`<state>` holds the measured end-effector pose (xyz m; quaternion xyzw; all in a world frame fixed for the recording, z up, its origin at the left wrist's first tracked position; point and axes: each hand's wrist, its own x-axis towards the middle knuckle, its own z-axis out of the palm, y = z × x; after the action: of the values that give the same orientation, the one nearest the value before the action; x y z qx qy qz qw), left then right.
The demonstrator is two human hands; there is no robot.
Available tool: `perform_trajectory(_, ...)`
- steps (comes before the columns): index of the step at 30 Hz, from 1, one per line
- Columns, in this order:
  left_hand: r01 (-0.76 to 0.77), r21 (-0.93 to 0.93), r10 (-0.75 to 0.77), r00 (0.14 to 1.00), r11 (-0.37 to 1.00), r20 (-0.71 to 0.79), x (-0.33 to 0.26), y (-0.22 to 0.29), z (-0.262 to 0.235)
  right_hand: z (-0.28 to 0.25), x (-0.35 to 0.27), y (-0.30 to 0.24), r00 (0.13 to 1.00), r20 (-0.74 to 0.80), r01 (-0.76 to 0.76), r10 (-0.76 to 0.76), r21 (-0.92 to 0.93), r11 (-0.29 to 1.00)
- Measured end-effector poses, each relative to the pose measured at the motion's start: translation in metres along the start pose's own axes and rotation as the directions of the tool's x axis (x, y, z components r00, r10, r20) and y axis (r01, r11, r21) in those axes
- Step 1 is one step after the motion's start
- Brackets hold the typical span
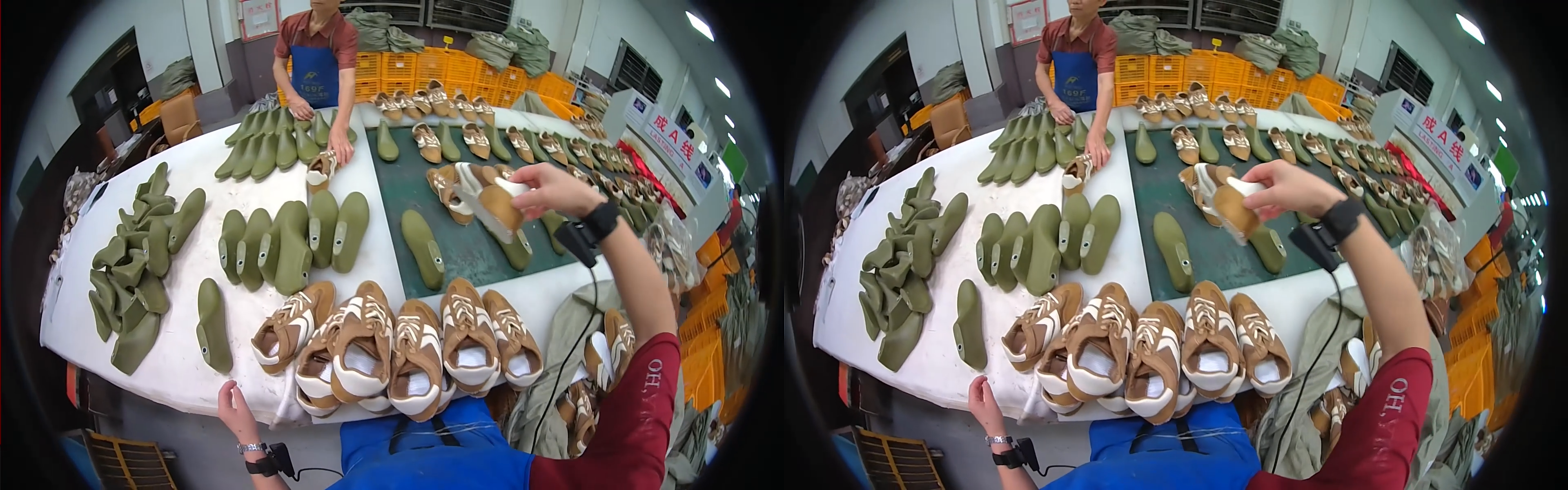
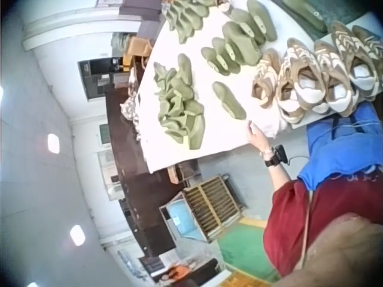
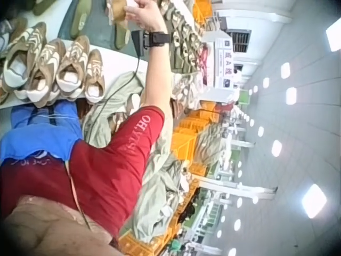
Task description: The person is sorting shoe components, inserting insoles into shoes, and organizing green shoe lasts on a work table in a factory.
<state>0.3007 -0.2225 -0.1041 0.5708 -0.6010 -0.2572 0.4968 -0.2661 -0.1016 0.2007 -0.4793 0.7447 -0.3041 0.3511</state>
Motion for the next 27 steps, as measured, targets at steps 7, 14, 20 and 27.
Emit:
perform_trajectory(7, 0.071, 0.238, -0.086, 0.995, 0.969, 0.054, 0.003, -0.034, 0.001, 0.074, 0.147, 0.024, 0.985, 0.147, 0.016, -0.084, 0.414, 0.910)
perform_trajectory(14, -0.302, 0.460, 0.332, 0.943, 0.835, 0.017, 0.019, -0.025, 0.033, 0.089, 0.224, 0.062, 0.989, 0.094, -0.137, 0.118, 0.226, 0.965)
perform_trajectory(20, -0.293, 0.487, 0.335, 0.942, 0.823, 0.002, 0.010, -0.029, 0.027, 0.120, 0.305, 0.105, 0.995, 0.075, -0.086, 0.067, 0.282, 0.956)
perform_trajectory(27, -0.309, 0.460, 0.324, 0.945, 0.832, 0.048, 0.010, -0.022, 0.029, 0.129, 0.368, 0.180, 0.998, -0.030, -0.025, 0.046, 0.496, 0.868)
